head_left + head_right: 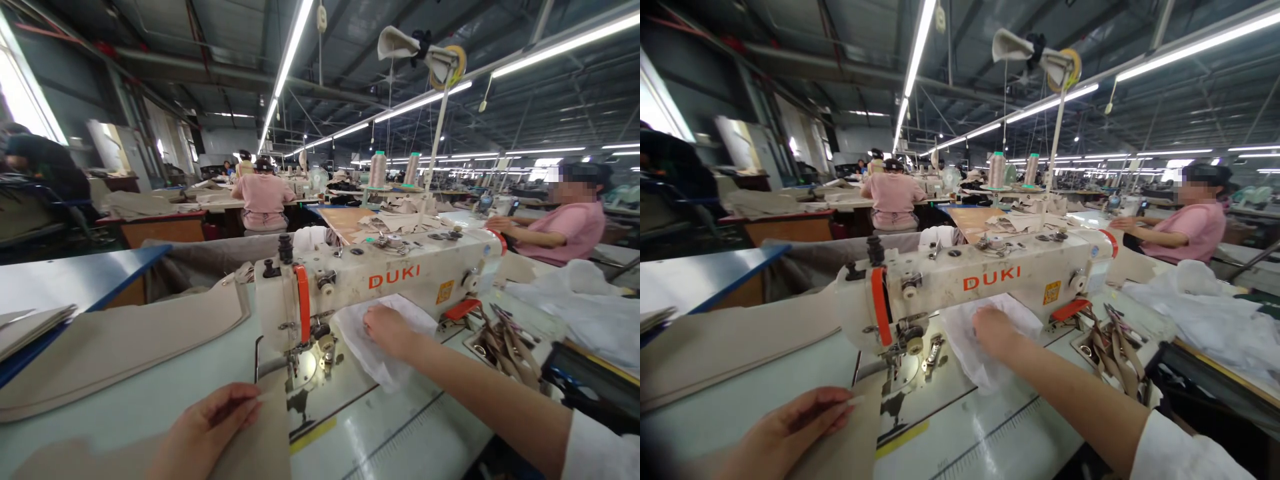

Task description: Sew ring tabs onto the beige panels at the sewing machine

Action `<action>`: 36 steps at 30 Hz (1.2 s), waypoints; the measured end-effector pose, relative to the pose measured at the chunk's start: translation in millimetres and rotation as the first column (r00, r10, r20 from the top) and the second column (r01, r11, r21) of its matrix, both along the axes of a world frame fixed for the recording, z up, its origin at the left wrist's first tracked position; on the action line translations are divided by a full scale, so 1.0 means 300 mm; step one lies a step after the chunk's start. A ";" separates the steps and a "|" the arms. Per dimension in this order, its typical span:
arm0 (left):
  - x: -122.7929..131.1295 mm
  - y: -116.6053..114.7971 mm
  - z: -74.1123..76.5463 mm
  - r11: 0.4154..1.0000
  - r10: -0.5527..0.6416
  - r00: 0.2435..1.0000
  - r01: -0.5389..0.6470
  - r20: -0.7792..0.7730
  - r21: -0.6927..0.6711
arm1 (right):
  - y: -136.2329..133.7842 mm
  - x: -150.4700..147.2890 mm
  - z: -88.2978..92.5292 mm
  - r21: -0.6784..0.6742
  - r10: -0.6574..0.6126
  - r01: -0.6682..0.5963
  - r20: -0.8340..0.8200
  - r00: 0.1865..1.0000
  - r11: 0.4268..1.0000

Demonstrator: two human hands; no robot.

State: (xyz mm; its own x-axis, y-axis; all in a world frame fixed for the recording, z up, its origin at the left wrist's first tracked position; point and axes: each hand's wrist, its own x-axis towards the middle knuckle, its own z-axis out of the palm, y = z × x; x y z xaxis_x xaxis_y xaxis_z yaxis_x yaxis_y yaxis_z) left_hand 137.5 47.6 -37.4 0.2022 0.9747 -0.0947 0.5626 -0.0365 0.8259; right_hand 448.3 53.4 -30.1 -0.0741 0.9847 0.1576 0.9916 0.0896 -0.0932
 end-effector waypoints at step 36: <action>0.021 -0.119 -0.034 0.938 -0.071 0.997 0.057 0.027 0.343 | -0.154 -0.475 -0.137 -0.003 0.023 -0.201 -0.991 0.130 0.980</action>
